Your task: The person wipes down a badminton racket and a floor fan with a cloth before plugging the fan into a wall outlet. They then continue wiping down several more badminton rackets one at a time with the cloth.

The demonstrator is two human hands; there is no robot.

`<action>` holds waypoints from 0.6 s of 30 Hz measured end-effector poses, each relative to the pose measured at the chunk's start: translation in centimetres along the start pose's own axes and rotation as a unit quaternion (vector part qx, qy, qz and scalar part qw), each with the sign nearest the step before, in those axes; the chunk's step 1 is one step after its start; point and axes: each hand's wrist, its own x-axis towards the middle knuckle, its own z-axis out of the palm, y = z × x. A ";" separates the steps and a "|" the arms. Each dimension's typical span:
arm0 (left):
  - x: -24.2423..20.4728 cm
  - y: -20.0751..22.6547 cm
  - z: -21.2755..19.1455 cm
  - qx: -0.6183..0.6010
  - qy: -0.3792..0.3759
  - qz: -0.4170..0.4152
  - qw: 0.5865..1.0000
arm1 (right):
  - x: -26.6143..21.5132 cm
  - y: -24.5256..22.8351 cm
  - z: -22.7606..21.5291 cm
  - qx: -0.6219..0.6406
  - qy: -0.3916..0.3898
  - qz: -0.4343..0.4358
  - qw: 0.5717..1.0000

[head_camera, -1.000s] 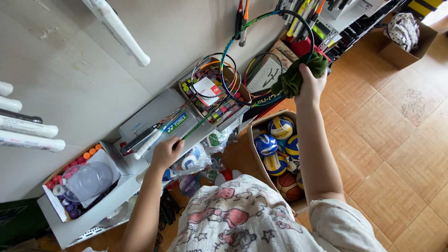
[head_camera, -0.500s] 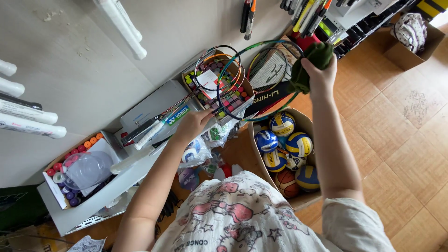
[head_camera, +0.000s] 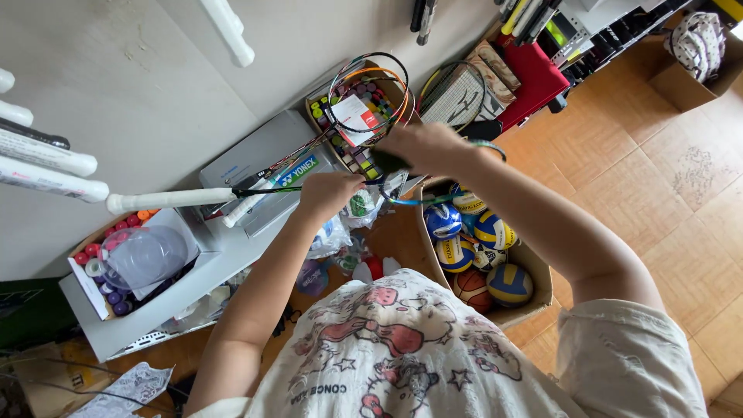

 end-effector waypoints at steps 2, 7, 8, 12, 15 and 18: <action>-0.3 0.0 0.1 0.048 -0.107 -0.045 0.992 | 0.6 -2.5 2.1 -0.052 0.022 -0.028 0.998; -2.0 -0.3 0.1 0.065 -0.104 -0.051 0.991 | 1.6 -2.7 4.4 -0.033 0.066 -0.029 0.997; -2.2 -0.4 0.1 0.054 -0.083 -0.049 0.994 | 1.7 -1.8 4.2 -0.001 0.086 -0.020 0.996; -3.2 -1.7 -1.2 -0.007 -0.067 -0.093 0.993 | 0.0 4.1 3.1 0.112 0.186 0.043 0.975; -4.0 -2.0 -2.7 -0.049 -0.066 -0.116 0.990 | -2.5 9.1 3.6 0.307 0.177 0.204 0.913; -4.5 -1.9 -3.0 -0.105 -0.006 -0.173 0.979 | -5.0 12.5 5.8 0.430 0.283 0.276 0.812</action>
